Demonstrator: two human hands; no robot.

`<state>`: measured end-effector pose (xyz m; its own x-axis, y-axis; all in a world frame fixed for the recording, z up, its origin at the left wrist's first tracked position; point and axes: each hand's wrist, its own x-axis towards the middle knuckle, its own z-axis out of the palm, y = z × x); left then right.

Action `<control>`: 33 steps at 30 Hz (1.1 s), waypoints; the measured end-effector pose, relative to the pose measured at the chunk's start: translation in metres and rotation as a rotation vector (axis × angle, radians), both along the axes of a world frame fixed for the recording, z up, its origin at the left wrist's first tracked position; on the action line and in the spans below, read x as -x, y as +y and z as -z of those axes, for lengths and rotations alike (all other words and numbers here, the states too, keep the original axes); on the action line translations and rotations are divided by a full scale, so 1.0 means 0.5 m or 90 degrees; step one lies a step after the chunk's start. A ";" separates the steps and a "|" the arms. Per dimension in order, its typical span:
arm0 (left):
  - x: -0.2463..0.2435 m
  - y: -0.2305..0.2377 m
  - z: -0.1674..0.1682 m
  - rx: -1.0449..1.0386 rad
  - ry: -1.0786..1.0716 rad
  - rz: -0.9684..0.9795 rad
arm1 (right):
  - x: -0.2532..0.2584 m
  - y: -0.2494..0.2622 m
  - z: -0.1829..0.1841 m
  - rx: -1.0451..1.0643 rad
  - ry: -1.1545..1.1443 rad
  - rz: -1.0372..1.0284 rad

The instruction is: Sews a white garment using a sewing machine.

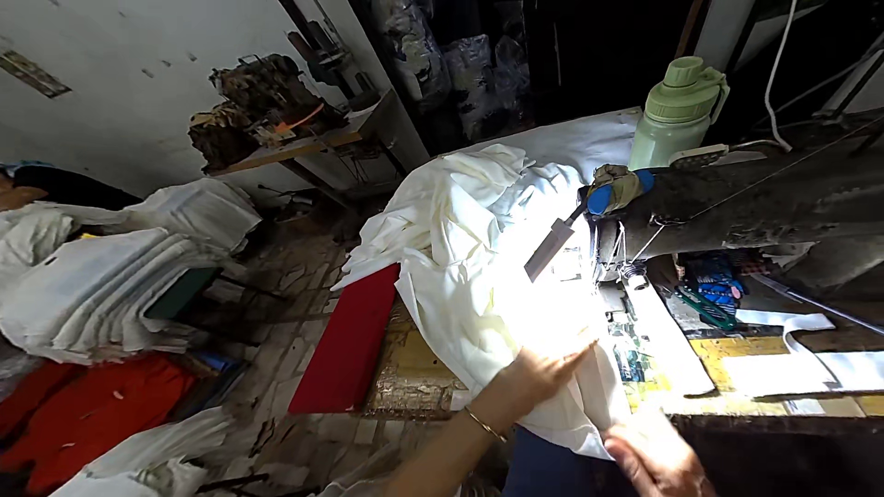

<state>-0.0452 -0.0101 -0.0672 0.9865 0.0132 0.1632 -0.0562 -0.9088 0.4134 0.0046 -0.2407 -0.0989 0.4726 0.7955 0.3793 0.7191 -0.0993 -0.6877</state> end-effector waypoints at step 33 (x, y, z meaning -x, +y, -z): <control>0.015 -0.065 0.088 0.169 -0.047 0.016 | -0.118 -0.049 0.009 0.023 -0.186 0.273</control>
<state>-0.0526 -0.0424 -0.1110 0.9727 0.0414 0.2282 -0.1155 -0.7667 0.6315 0.0636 -0.2651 -0.1034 0.6367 0.5689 0.5205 0.7706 -0.4465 -0.4547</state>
